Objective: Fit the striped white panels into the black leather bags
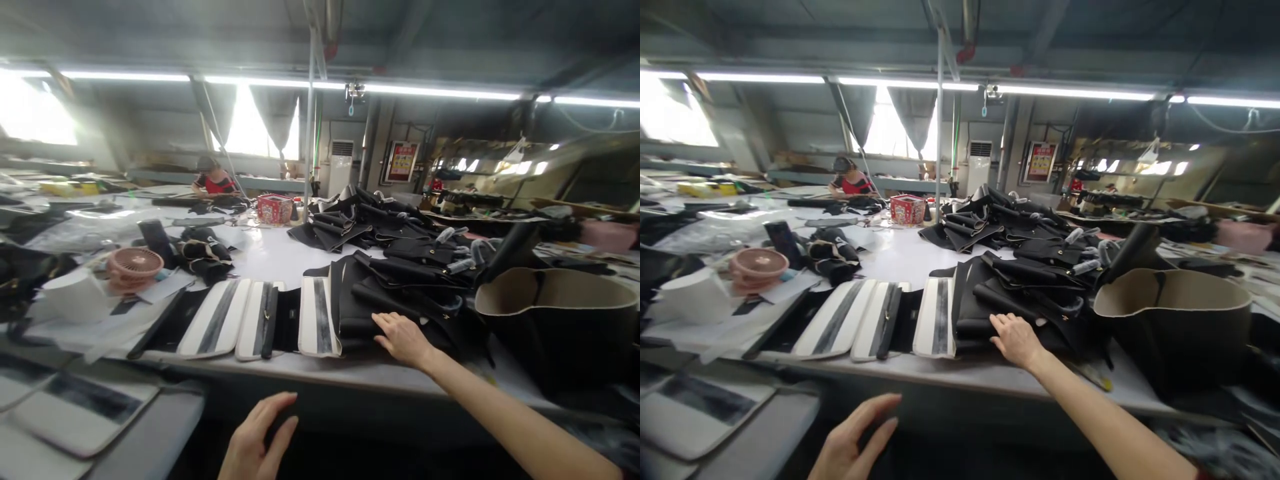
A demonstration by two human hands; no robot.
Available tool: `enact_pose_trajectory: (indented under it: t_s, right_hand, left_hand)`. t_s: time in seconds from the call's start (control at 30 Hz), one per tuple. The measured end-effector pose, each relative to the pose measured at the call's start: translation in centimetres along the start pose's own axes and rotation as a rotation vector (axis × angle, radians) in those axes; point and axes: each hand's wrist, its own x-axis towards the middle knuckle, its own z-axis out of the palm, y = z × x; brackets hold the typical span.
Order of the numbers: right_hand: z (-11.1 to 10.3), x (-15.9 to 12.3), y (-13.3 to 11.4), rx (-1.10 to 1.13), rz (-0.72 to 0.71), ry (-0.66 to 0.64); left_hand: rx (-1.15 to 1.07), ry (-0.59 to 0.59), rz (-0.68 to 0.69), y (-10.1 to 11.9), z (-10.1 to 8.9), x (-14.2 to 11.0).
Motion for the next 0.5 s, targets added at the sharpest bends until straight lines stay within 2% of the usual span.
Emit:
enact_pose_trajectory:
  t_s: [0.13,0.23,0.37,0.5]
  right_hand:
    - [0.5,0.1,0.5,-0.091,-0.029,0.007]
    - [0.8,0.4,0.4,-0.125,-0.019,0.049]
    - [-0.6,2.5,2.0,-0.111,0.081,0.186]
    - [-5.1,6.4,5.8,-0.077,0.390,0.461]
  left_hand:
    - [0.183,-0.024,0.177,1.2,2.9,6.7]
    - [0.301,-0.023,0.239,1.1,4.7,10.3]
    - [0.376,-0.055,0.238,0.3,5.8,12.2]
    - [0.374,-0.063,0.220,0.0,6.2,12.4]
